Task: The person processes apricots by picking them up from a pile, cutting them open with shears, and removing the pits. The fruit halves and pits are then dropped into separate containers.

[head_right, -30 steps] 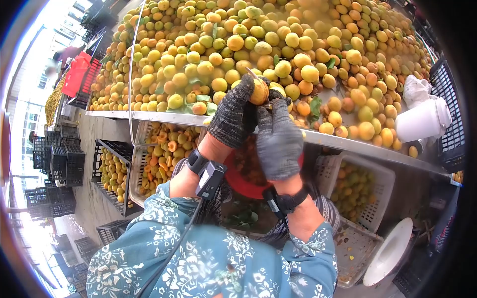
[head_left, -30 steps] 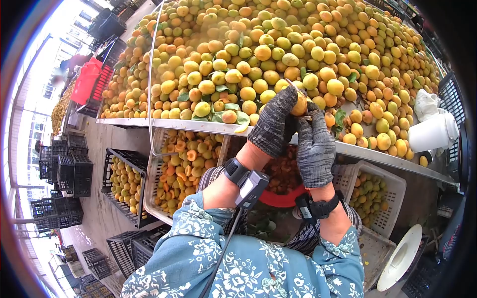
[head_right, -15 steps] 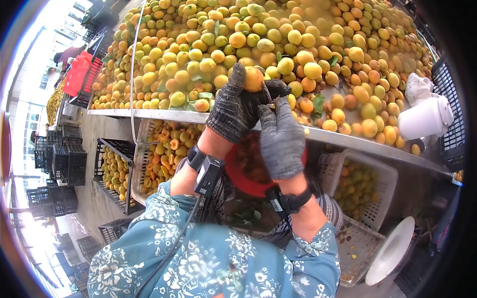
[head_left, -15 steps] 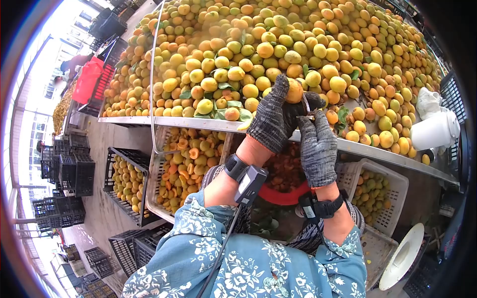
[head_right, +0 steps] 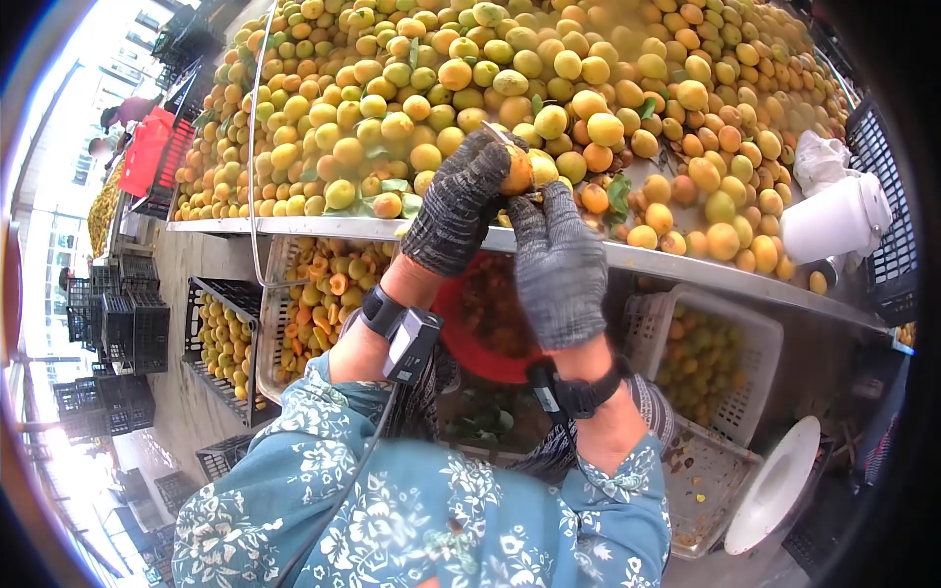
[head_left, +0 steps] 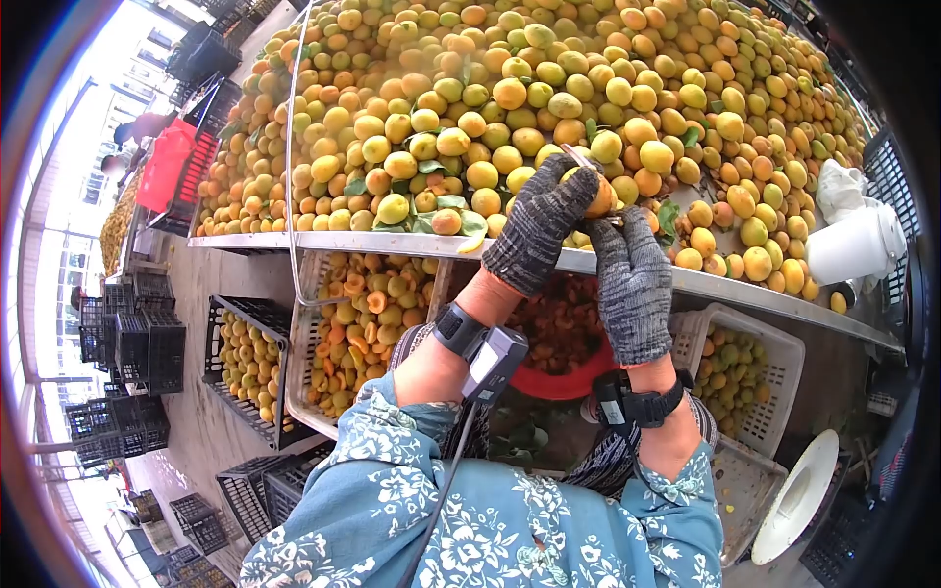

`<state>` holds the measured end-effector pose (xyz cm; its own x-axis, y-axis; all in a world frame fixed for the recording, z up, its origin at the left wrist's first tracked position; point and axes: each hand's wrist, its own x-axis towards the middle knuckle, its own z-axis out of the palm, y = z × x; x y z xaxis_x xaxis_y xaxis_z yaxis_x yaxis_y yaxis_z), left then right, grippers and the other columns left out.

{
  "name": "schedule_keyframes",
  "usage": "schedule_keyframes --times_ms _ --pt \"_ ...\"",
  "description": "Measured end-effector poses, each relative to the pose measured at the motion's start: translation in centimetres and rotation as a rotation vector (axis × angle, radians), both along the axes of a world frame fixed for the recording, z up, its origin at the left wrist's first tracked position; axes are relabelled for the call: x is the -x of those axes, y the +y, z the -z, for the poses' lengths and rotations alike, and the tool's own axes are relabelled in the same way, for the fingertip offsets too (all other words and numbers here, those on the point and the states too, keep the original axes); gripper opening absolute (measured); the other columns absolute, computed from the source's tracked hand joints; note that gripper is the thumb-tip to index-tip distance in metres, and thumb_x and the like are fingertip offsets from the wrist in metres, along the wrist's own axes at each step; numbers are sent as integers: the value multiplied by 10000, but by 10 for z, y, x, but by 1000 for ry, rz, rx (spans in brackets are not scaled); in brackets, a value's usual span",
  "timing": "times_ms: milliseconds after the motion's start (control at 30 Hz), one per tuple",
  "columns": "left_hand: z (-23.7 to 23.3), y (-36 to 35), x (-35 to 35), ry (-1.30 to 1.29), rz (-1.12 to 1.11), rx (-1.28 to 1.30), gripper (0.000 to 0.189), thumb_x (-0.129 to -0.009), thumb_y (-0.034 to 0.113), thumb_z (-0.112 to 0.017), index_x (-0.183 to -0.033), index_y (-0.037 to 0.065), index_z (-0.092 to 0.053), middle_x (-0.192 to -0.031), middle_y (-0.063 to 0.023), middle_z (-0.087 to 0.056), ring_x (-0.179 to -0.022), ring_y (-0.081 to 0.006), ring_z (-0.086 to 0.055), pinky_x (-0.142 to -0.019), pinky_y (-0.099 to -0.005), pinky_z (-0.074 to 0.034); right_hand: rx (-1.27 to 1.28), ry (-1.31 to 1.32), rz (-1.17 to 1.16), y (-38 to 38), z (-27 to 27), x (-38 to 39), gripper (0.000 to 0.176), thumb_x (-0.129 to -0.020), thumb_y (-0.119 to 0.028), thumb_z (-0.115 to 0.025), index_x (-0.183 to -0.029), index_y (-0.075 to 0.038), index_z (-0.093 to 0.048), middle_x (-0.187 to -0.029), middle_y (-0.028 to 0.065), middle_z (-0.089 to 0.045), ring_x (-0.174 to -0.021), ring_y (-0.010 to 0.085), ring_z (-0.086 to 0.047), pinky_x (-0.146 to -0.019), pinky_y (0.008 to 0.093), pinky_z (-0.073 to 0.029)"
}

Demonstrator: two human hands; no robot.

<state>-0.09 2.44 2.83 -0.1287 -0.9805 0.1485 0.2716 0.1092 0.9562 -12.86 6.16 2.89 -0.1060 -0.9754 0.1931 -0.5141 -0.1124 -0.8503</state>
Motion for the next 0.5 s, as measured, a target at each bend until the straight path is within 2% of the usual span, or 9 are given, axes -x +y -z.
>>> schedule_keyframes --times_ms 33,67,100,133,200,267,300,367,500 --pt "6 -4 -1 -2 2 -1 297 -962 289 -552 -1144 54 -554 -1026 -24 -575 -946 -101 -561 -832 -258 -479 -8 -93 -31 0 0 -1 350 -916 -275 -593 -1105 19 -613 -919 242 -653 -849 400 -631 -721 438 -493" --pt "11 -10 -4 171 -7 -74 284 -962 289 -552 -1128 59 -559 -1008 -24 -583 -930 -110 -572 -820 -267 -489 -15 -187 -62 1 0 -2 347 -917 -270 -593 -1110 18 -611 -928 239 -654 -858 398 -633 -722 437 -495" --pt "15 -14 -5 344 -18 -146 271 -962 290 -553 -1111 63 -565 -990 -25 -592 -913 -119 -583 -808 -276 -499 -15 -190 -62 2 2 -4 347 -917 -270 -593 -1110 18 -611 -928 239 -654 -858 398 -633 -722 437 -495" --pt "20 -16 -4 340 -19 -145 271 -962 290 -553 -1111 63 -565 -990 -25 -592 -913 -119 -583 -808 -276 -499 -26 -129 -35 5 5 -6 346 -917 -260 -593 -1125 16 -606 -935 234 -656 -871 398 -633 -728 435 -496" --pt "14 -17 2 624 -116 -324 369 -937 373 -577 -1049 21 -574 -881 -80 -634 -798 -213 -631 -763 -359 -529 -39 -72 -8 6 4 -8 346 -916 -250 -593 -1139 15 -601 -943 230 -657 -883 397 -633 -735 432 -497" --pt "12 -14 7 625 -100 -329 406 -925 419 -582 -1056 34 -576 -895 -86 -635 -796 -213 -625 -760 -354 -528 7 -96 -34 4 -2 -7 344 -915 -244 -591 -1142 15 -595 -935 236 -654 -888 405 -627 -740 438 -495" --pt "11 -12 11 659 -39 -334 361 -944 384 -565 -1087 53 -577 -943 -59 -627 -851 -176 -613 -793 -319 -520 6 -94 -34 1 3 -8 344 -915 -244 -591 -1142 15 -595 -935 236 -654 -888 405 -627 -740 438 -495" --pt "5 0 21 683 42 -444 379 -960 389 -540 -1165 71 -571 -1017 -30 -622 -904 -138 -596 -826 -269 -503 204 -129 46 -5 14 -11 332 -917 -254 -583 -1116 12 -599 -908 249 -646 -857 416 -620 -723 448 -489" --pt "7 1 18 496 86 -572 377 -974 369 -520 -1196 67 -561 -1044 -27 -614 -928 -118 -579 -817 -262 -490 44 -137 -3 -10 8 -1 318 -916 -276 -576 -1072 0 -603 -860 251 -638 -812 424 -612 -694 468 -473"
